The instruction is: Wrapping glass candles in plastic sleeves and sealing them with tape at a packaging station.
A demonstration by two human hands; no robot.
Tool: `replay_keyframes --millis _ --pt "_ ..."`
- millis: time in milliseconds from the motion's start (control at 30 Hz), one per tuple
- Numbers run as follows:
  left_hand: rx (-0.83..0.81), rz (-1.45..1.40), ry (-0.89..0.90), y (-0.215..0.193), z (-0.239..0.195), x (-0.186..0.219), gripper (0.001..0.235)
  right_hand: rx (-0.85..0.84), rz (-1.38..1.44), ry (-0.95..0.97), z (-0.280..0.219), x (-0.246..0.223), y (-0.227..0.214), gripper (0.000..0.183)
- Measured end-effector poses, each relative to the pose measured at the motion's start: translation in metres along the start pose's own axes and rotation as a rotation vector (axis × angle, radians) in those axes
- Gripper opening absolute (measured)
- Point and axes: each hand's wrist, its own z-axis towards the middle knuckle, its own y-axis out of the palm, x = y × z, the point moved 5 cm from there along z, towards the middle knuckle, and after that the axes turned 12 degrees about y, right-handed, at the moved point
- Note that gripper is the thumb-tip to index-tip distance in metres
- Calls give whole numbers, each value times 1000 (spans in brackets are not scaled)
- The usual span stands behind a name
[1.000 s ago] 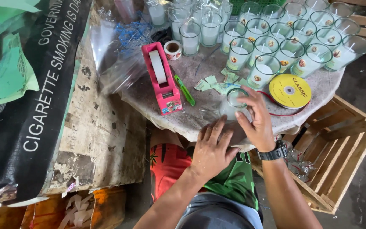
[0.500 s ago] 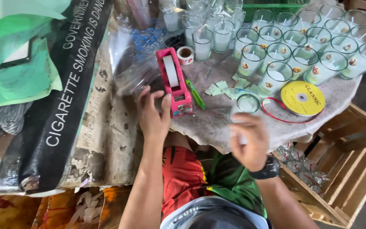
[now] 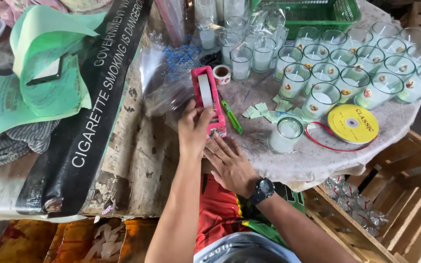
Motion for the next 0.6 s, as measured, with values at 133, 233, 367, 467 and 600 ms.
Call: replay_keyframes --millis 133,233,367,467,600 --pt "-32 -23 13 1 -33 19 37 1 67 -10 -1 3 4 50" --pt "-42 51 59 -4 -45 11 29 55 103 -30 -1 2 3 47" --pt "-33 117 29 -6 -49 -1 28 77 101 -26 -2 3 5 46" --pt "-17 273 99 -5 -50 -32 25 45 53 -6 -5 4 13 46" --pt "19 546 349 -10 -49 -32 12 43 92 -29 -16 1 -9 37"
